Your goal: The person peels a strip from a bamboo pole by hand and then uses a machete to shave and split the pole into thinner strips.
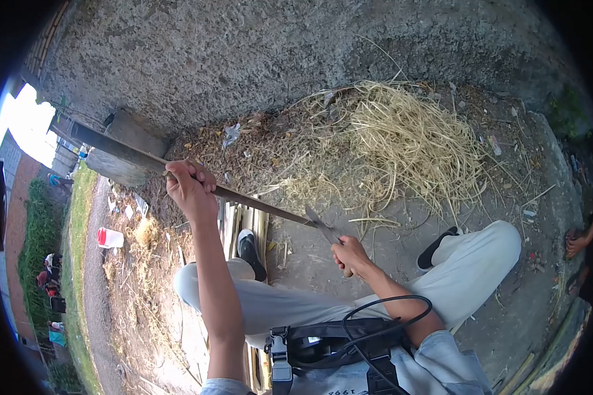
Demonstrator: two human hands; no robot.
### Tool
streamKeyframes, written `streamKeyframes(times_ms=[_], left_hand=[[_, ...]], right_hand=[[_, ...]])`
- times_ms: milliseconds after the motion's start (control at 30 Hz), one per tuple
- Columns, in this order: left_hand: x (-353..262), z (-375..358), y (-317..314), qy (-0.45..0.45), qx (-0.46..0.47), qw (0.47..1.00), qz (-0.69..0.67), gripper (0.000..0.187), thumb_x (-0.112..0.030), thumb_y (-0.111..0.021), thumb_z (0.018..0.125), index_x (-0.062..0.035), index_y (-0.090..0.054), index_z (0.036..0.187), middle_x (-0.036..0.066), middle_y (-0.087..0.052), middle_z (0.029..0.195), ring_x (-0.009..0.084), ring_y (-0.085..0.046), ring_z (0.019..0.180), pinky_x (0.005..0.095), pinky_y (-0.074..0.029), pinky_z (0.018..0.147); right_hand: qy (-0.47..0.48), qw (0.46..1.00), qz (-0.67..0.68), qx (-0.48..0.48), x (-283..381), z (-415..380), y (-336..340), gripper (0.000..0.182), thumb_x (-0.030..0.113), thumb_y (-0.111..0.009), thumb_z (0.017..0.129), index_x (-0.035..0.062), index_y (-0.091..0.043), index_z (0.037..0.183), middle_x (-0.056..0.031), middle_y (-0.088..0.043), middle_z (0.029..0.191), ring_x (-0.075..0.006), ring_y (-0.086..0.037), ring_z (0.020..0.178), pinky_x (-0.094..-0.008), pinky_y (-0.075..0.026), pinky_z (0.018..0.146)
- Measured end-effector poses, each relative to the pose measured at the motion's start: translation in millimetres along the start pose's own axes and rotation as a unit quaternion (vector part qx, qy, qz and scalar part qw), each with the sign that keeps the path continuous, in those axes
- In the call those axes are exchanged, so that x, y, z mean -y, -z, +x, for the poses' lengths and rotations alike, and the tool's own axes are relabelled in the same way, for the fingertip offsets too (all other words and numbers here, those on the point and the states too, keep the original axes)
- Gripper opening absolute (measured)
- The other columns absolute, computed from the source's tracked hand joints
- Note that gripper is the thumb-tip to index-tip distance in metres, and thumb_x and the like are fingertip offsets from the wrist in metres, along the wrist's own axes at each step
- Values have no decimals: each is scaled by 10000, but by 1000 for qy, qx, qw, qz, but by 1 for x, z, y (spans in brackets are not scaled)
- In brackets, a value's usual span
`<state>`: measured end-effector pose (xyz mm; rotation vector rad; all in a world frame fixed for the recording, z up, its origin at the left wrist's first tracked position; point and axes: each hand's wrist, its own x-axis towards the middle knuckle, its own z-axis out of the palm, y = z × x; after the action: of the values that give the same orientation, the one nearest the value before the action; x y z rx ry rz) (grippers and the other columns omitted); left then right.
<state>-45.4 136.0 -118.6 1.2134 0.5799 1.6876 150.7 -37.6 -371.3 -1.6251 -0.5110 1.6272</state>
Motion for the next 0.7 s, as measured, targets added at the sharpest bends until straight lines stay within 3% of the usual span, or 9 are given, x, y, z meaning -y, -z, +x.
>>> streamKeyframes(times_ms=[200,300,333,467,700], left_hand=[[-17,-14,21,-2,-34,999,30,510,-547,-579,902,-111,-413,697,14,-433,564,127,-407,434,278,-355,415],[-24,-19,30,3,-79,996,49,482,-492,-592,938,-117,-410,695,13,-428,562,136,-405,432,289,-361,417],[-29,-22,29,11,-106,994,40,406,-352,-601,973,-121,-413,697,15,-434,573,134,-414,464,291,-368,446],[-36,-25,39,26,-159,987,8,308,-155,-583,929,-113,-410,678,35,-438,549,132,-421,457,292,-382,449],[-35,-27,48,45,-136,990,14,307,-190,-594,930,-133,-406,695,4,-404,593,109,-380,489,284,-344,471]], right_hand=[[-36,999,29,-1,-35,30,-5,174,120,-589,867,-41,-566,929,-78,-570,664,-150,-553,523,-304,-458,449],[-49,996,67,19,-38,36,1,150,132,-595,862,-7,-558,816,-78,-567,657,-150,-557,532,-295,-458,449],[-53,996,65,21,-39,39,3,151,133,-593,861,-5,-559,810,-76,-565,655,-150,-558,533,-292,-458,450],[-67,996,59,23,-39,45,6,156,138,-574,860,-2,-560,792,-69,-557,656,-142,-544,535,-281,-443,446],[-12,997,14,70,-8,12,-13,202,165,-487,889,-2,-580,826,-24,-507,650,-112,-458,503,-273,-391,432]])
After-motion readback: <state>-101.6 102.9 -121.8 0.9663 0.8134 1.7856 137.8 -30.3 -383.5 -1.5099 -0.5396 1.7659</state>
